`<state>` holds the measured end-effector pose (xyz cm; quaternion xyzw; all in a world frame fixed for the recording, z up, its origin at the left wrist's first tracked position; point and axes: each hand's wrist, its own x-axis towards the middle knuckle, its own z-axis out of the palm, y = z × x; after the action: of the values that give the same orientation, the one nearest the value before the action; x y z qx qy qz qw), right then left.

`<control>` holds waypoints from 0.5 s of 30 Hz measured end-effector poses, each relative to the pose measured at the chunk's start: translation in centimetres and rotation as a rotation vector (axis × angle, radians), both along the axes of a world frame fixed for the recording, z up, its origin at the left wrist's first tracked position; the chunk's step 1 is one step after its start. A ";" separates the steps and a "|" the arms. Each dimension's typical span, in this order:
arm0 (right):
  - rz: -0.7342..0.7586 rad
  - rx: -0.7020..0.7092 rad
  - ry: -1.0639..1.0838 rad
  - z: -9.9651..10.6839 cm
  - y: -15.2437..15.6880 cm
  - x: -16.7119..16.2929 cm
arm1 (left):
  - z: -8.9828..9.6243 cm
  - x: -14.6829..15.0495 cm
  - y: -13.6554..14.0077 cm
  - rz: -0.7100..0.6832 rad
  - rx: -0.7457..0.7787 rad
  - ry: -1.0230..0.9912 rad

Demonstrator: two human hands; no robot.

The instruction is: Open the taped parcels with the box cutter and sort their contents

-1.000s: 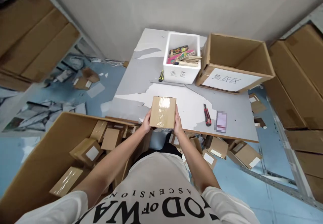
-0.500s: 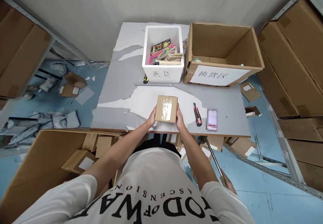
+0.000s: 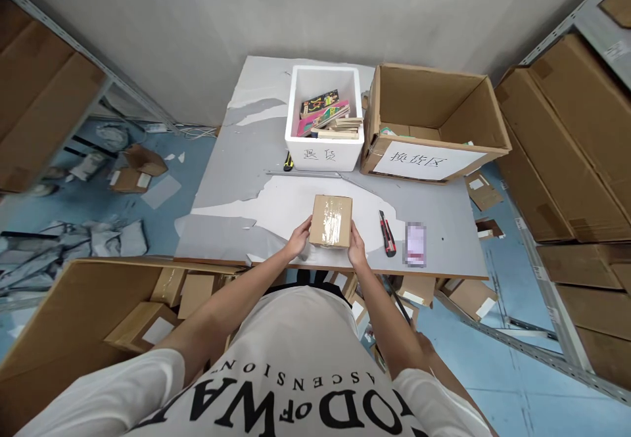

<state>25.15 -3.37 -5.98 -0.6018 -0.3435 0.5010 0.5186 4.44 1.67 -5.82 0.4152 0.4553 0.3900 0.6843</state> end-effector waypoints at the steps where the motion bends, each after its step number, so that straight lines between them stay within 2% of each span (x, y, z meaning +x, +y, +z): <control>1: 0.019 -0.013 -0.011 -0.3 -0.5 0.2 | -0.4 -0.7 -0.4 -0.047 0.011 0.039; 4: 0.146 -0.051 -0.047 -1.2 -1.6 0.5 | -0.3 -2.3 -1.1 -0.171 0.100 0.138; 6: 0.195 -0.053 -0.051 -1.6 -1.8 0.3 | 0.9 -2.6 -0.5 -0.208 0.183 0.167; 9: 0.183 -0.047 0.003 -1.7 -1.5 -0.5 | 3.7 -1.7 1.7 -0.228 0.254 0.143; 11: 0.180 -0.057 0.040 -1.7 -1.5 -1.2 | 5.3 -0.7 3.1 -0.248 0.244 0.160; 13: 0.177 -0.075 0.056 -1.8 -1.6 -1.7 | 6.3 -0.1 3.9 -0.260 0.239 0.180; 15: 0.157 -0.088 0.076 -2.2 -2.0 -1.9 | 6.5 -0.1 4.0 -0.230 0.253 0.171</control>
<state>23.27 -5.33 -8.21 -0.5759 -0.3474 0.5768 0.4636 4.35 5.65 0.68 0.5787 0.4086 0.3269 0.6256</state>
